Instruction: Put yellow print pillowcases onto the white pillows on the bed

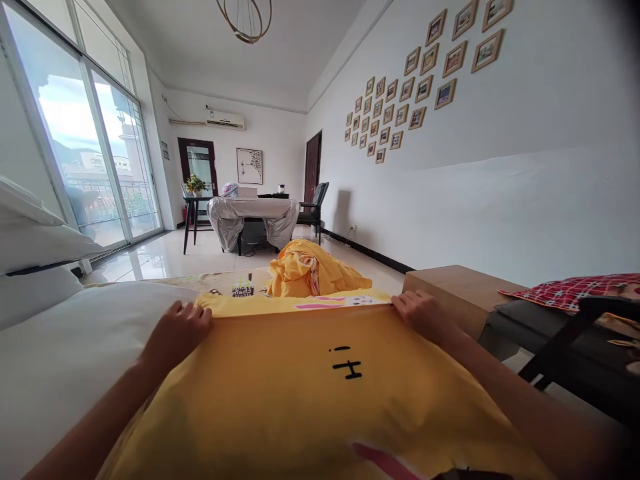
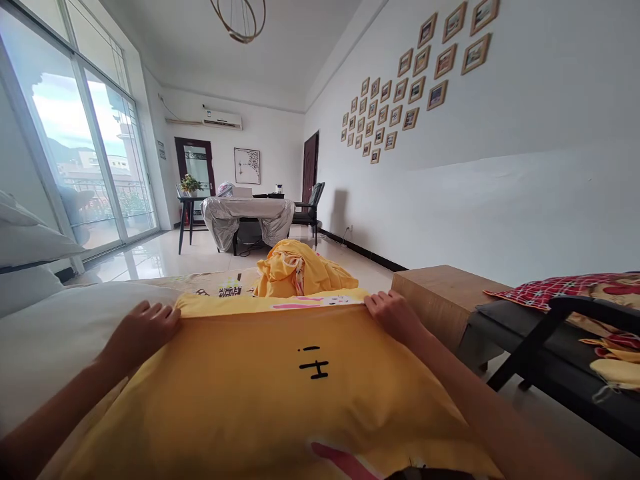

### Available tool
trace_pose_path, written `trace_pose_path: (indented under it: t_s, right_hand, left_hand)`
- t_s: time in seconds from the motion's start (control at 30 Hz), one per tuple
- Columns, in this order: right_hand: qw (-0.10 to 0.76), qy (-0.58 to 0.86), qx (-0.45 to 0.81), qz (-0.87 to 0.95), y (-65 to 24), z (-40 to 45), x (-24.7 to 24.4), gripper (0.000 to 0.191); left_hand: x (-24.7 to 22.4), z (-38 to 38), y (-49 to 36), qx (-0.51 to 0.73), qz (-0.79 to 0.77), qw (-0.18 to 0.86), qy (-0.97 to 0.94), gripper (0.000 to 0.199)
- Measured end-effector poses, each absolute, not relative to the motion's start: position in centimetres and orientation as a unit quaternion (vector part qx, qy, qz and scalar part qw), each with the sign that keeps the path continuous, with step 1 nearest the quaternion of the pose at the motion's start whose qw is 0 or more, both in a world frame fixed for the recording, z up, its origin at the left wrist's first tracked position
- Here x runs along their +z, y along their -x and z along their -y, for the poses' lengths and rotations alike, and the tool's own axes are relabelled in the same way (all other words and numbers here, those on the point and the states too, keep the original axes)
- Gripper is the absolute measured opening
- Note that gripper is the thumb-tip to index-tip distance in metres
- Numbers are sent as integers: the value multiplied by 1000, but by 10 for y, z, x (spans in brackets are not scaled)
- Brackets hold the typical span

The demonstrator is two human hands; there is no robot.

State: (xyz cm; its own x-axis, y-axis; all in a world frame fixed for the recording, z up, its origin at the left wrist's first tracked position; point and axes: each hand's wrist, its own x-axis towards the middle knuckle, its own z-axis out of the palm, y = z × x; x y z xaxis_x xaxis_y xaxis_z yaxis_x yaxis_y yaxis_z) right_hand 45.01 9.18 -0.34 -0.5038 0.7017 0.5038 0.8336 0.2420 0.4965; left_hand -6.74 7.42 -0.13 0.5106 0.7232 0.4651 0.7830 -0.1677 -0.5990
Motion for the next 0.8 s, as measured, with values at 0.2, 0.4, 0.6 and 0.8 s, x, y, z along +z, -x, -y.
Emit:
trace_pose_path:
  t_s: [0.2,0.4,0.6,0.8]
  right_hand:
    - [104,403,-561,715,-466,-83,36,23]
    - [52,382,-535,752,-453,-75,-11,23]
    - [30,427,-445,787,-444,-68,-54,21]
    - [28,449,-351,821,-455,-70,-43,25]
  left_hand:
    - [45,-68,62,-117,474,498,717,34]
    - [-24,-65,57,-25,433,445,783,28]
    - [-62,-63,62,19,474,348,809,33]
    - [-41,-59,58,46,520,266,810,36]
